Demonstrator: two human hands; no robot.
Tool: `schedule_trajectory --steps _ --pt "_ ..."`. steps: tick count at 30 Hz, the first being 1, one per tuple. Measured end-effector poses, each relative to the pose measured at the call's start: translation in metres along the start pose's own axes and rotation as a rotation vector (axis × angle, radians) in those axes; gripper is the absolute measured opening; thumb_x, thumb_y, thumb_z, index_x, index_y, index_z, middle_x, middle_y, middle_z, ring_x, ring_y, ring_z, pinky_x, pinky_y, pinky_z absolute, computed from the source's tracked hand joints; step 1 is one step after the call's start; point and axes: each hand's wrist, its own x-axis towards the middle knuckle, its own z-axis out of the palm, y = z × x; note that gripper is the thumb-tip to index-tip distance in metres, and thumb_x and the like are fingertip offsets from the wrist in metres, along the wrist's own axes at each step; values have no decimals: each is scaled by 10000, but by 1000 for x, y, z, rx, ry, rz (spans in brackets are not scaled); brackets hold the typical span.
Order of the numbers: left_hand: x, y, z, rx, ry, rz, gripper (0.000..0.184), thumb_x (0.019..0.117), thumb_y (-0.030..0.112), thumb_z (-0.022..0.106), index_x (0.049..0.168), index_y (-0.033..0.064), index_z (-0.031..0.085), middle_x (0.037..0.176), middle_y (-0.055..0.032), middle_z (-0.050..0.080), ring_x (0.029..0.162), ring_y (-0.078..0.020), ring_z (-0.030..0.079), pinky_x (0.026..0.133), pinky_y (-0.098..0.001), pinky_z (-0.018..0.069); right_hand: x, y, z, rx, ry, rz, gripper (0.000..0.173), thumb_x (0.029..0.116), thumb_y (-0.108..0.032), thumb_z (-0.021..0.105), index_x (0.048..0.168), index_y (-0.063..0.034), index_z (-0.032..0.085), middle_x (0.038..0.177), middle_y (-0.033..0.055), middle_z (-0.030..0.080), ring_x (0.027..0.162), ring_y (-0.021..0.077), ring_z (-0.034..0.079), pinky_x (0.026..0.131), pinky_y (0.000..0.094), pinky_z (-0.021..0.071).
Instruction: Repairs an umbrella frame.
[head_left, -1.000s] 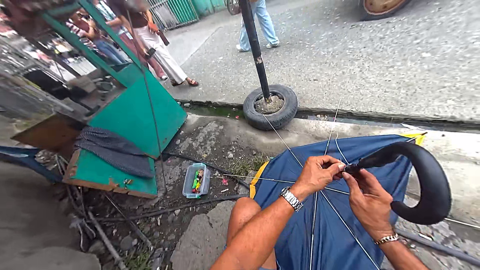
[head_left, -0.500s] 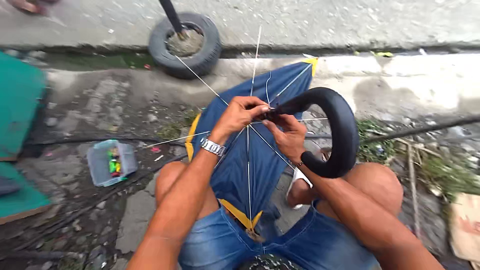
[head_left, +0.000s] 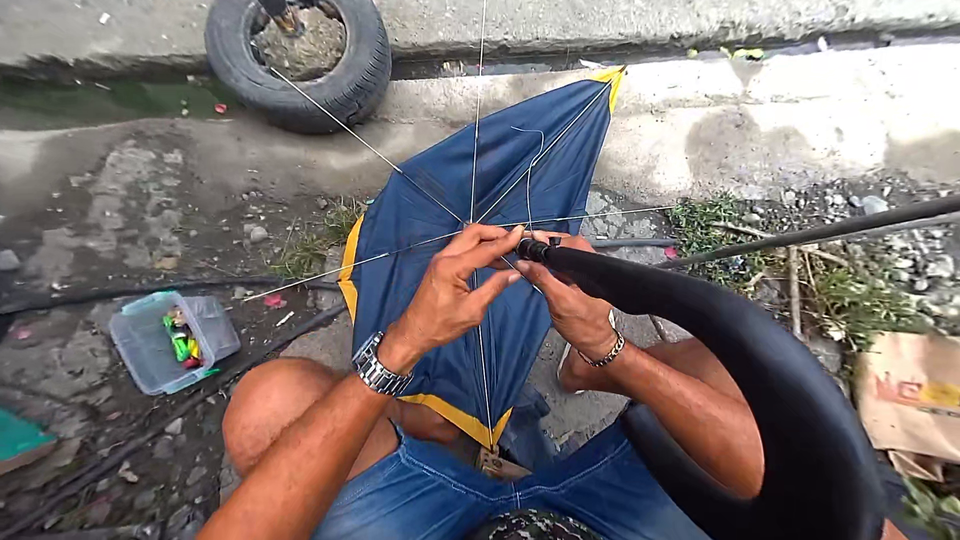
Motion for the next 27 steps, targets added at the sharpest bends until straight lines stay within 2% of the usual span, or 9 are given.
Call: schedule_trajectory --steps 5,8,11,14,17,20,24,27 --pt "-5 -4 15 65 199 38 423 950 90 725 1358 12 646 1295 -114 618 1074 -172 677 880 -319 629 0 2 2 -34 -83 3 343 905 77 679 1248 57 676 1279 171 688 1198 278 669 1033 445 573" --pt "-6 -12 21 1 353 73 400 887 -3 764 1279 -9 685 1234 -123 659 1050 -205 692 858 -343 637 -4 -1 11 55 -116 62 400 906 84 632 1306 71 641 1356 192 641 1261 294 625 1065 453 548" --pt "-12 -13 25 4 451 79 398 868 -40 764 1258 -6 691 1224 -120 670 1068 -232 687 915 -393 621 -5 -8 22 151 -120 102 442 880 70 624 1322 81 631 1394 203 615 1307 300 591 1091 462 526" --pt "-32 -16 33 182 539 95 388 903 14 740 1286 7 679 1273 -121 672 1150 -241 669 977 -422 596 -14 -6 28 144 -153 94 442 867 61 622 1309 82 636 1388 198 613 1287 297 601 1068 464 544" --pt "-46 -13 30 314 541 108 359 928 53 730 1283 24 687 1278 -114 675 1180 -227 658 993 -409 586 -22 -6 30 107 -197 53 400 881 17 670 1275 84 654 1381 200 624 1316 298 591 1089 471 535" --pt "-53 -9 21 318 479 113 370 922 56 737 1288 35 683 1263 -102 666 1152 -211 659 969 -384 592 -23 -12 25 85 -279 37 417 899 -22 668 1299 91 635 1392 201 616 1353 295 560 1121 465 510" --pt "-55 -13 37 237 577 77 455 902 86 777 1334 23 650 1274 -110 642 1108 -219 671 941 -397 610 -22 -12 25 65 -322 63 498 904 -44 680 1379 74 586 1456 182 567 1388 269 525 1147 447 490" --pt "-50 -14 42 313 637 106 400 913 95 776 1296 23 686 1245 -102 680 1097 -203 683 934 -366 607 -20 -14 22 38 -314 49 501 885 -36 667 1368 78 593 1443 186 576 1382 261 531 1144 429 490"
